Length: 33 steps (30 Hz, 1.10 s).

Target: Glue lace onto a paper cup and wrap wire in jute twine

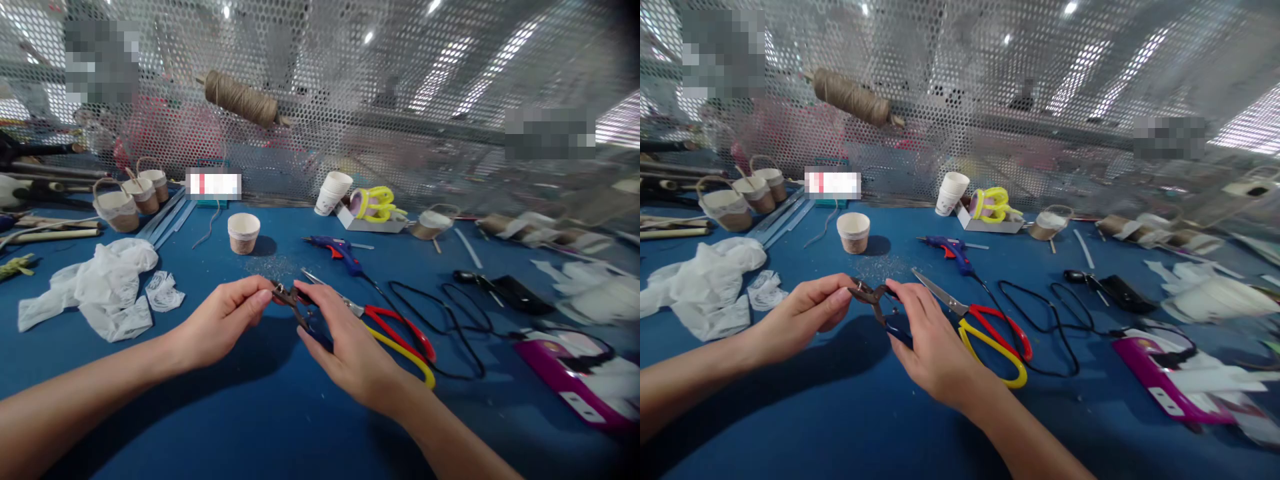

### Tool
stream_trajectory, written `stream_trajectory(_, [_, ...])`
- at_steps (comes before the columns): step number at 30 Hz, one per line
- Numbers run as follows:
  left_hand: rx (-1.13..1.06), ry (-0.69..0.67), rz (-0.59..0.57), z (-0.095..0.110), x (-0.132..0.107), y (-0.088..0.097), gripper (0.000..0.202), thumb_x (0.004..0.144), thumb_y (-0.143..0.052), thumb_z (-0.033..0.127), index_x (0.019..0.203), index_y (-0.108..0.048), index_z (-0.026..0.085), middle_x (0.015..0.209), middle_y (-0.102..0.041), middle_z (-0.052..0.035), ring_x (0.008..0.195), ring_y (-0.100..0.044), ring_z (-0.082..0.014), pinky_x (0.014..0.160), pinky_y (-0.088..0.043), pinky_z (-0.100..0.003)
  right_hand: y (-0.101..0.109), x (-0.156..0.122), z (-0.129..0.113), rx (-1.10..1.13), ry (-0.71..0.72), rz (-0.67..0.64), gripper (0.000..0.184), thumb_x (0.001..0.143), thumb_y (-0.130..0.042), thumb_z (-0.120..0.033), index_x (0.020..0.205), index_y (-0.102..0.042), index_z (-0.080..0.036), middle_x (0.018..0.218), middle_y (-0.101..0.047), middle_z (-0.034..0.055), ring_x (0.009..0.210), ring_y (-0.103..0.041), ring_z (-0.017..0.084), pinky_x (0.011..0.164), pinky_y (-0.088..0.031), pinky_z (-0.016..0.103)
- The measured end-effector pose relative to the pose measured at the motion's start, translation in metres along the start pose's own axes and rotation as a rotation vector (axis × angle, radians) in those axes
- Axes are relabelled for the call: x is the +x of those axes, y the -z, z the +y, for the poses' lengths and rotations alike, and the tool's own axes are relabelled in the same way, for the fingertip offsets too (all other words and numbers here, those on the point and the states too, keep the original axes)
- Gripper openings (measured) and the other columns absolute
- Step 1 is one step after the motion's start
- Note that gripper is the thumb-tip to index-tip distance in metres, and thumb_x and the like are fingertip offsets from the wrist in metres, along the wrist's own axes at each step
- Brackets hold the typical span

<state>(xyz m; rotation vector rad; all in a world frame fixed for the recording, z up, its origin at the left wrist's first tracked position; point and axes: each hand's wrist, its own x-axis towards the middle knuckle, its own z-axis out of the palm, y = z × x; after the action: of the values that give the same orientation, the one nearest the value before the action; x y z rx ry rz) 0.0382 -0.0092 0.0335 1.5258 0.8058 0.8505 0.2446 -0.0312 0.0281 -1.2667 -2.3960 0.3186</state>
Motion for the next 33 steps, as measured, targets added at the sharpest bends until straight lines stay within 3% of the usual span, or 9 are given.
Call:
stream_trajectory(7, [-0.036, 0.025, -0.028, 0.003, 0.001, 0.004, 0.031, 0.087, -0.043, 0.042, 0.082, -0.055, 0.014, 0.052, -0.031, 0.0083, 0.045, -0.025, -0.006, 0.043, -0.02, -0.021, 0.0, -0.001, 0.002, 0.033, 0.007, 0.014, 0.051, 0.083, -0.047, -0.02, 0.13, -0.028, -0.021, 0.126, -0.046, 0.0134, 0.119, -0.045, 0.025, 0.097, -0.043, 0.043])
stream_trajectory(14, [-0.268, 0.121, -0.215, 0.007, 0.002, 0.008, 0.035, 0.083, -0.049, 0.048, 0.083, -0.055, 0.014, 0.046, -0.028, 0.0106, 0.04, -0.019, -0.0046, 0.039, -0.016, -0.02, 0.004, 0.001, 0.001, 0.079, 0.04, 0.01, 0.052, 0.081, -0.05, -0.019, 0.129, -0.03, -0.022, 0.124, -0.047, 0.0128, 0.117, -0.046, 0.024, 0.099, -0.04, 0.045])
stream_trajectory(23, [-0.401, 0.178, -0.348, 0.004, 0.002, 0.015, 0.03, 0.085, -0.048, 0.043, 0.085, -0.056, 0.014, 0.045, -0.029, 0.0103, 0.039, -0.018, -0.0046, 0.038, -0.015, -0.019, 0.012, 0.001, -0.004, 0.146, 0.021, -0.068, 0.049, 0.082, -0.049, -0.019, 0.128, -0.031, -0.023, 0.123, -0.047, 0.0129, 0.115, -0.049, 0.025, 0.097, -0.042, 0.046])
stream_trajectory(33, [-0.265, 0.134, -0.303, 0.006, 0.003, 0.015, 0.03, 0.087, -0.045, 0.042, 0.079, -0.054, 0.015, 0.047, -0.032, 0.0096, 0.04, -0.021, -0.0048, 0.04, -0.017, -0.019, 0.009, 0.0, -0.003, 0.107, 0.003, -0.047, 0.05, 0.078, -0.051, -0.014, 0.125, -0.035, -0.023, 0.118, -0.052, 0.0106, 0.112, -0.051, 0.024, 0.093, -0.047, 0.041])
